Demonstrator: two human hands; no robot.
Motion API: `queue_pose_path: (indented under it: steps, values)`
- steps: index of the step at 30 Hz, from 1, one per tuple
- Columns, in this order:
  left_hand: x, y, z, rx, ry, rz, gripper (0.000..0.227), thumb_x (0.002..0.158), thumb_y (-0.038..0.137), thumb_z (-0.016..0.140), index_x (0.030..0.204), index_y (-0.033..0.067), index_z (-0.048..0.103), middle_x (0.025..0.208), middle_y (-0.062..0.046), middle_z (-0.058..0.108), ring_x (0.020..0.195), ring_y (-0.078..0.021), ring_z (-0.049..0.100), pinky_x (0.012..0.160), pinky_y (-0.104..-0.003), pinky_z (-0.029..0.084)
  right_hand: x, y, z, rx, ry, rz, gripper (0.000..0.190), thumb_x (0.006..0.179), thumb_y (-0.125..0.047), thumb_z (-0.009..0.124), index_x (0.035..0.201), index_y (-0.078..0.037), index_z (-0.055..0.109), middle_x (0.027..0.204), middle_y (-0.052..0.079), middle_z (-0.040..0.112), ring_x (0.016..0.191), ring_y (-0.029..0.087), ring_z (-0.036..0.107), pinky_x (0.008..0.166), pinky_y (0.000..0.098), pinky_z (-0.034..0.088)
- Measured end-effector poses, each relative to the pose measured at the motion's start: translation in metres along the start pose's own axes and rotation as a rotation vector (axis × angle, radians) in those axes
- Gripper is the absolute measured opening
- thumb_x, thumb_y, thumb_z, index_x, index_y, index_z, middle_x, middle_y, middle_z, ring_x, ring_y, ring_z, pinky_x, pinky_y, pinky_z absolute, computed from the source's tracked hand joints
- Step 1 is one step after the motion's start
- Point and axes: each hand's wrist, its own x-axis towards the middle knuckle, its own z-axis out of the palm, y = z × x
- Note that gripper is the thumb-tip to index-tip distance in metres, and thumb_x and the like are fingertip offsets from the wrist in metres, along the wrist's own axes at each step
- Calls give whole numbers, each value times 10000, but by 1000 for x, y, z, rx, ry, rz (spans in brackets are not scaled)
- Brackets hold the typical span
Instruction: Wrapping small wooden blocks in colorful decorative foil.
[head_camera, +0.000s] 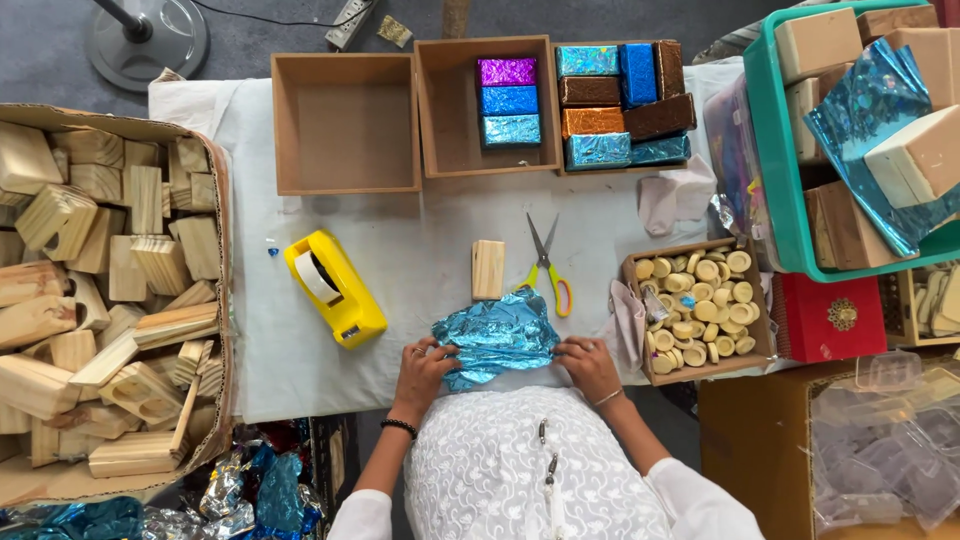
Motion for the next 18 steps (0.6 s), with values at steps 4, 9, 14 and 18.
queue_pose_path:
  steps: [4, 9, 14, 18]
  values:
    - [-2, -1, 9, -46, 37, -127, 230, 761, 6, 656, 864, 193, 743, 1136, 79, 729, 1195, -240, 589, 968, -429, 435, -1, -12, -2, 83, -27, 120, 226, 736, -6, 677, 897, -144, 753, 1117, -19, 733, 1141, 210, 637, 958, 420, 419]
    - [9, 12, 10, 11, 46, -167, 154, 817, 154, 713, 969, 170, 731, 1167, 14, 690, 1229, -267, 557, 982, -444, 437, 50, -27, 33, 179, -1, -49, 334, 825, -61, 667, 1139, -162, 724, 1279, 6, 684, 1254, 254, 598, 1102, 405, 415]
    - [7, 23, 1, 337, 88, -161, 384, 874, 285, 723, 1248, 211, 680, 1296, 42, 625, 1285, -276, 466, 991, -485, 387, 79, -53, 58, 43, -201, -187, 562, 960, -288, 605, 1493, -151, 493, 1607, 75, 422, 1460, 276, 392, 1139, 469, 292]
    - [1, 33, 3, 506, 128, -286, 481, 866, 298, 732, 1334, 261, 626, 1358, 115, 588, 1294, -260, 422, 1016, -496, 349, 73, -50, 68, -129, -320, -112, 664, 998, -465, 483, 1597, -238, 307, 1695, -22, 209, 1551, 215, 197, 1181, 469, 185]
